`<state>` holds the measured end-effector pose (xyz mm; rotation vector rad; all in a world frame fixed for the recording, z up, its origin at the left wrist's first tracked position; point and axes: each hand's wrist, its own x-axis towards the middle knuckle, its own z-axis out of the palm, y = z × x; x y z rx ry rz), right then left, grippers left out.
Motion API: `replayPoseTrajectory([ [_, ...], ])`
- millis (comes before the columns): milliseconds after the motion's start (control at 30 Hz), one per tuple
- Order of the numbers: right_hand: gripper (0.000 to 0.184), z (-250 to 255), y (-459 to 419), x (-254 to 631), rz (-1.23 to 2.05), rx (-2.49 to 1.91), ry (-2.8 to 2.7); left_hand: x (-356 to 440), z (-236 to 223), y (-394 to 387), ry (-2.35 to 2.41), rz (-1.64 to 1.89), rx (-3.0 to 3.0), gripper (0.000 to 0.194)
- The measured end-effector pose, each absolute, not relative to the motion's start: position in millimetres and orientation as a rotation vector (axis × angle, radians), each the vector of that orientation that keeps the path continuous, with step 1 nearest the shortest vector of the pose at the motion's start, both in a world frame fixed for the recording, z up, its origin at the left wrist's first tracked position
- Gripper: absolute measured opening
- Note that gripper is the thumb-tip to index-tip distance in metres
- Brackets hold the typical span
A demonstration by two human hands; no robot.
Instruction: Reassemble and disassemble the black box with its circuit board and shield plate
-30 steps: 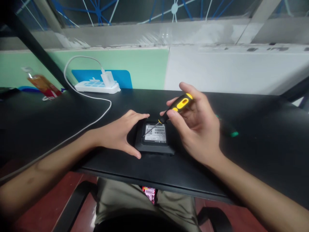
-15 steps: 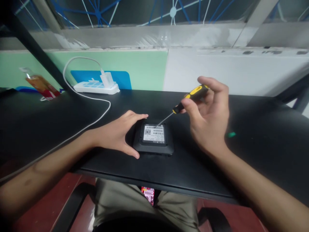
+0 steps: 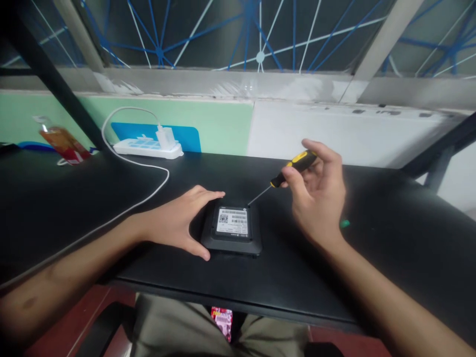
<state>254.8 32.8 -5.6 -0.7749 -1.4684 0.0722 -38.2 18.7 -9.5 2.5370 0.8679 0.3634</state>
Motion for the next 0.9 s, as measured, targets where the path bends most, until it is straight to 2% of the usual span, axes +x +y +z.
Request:
replayPoseTrajectory([
  [367,0.046,-2.9,29.1,258.7,0.235,-0.907,-1.426,-29.2,10.2,25.8,0.860,0.141,2.568,0.129],
  [600,0.027,-2.3,31.9,263.1,0.397,-0.882,-1.340,-23.5,-2.9,29.8,0.836,0.287,2.585,0.126],
  [800,0.030,-4.8,37.3,263.9,0.209,-0.902,-1.261,-31.0,-6.8,31.8,0.824,0.334,2.545,0.130],
  [900,0.038,-6.8,36.8,264.2,0.222,-0.894,-1.262,-31.4,-7.2,34.0,0.812,0.347,2.556,0.127],
])
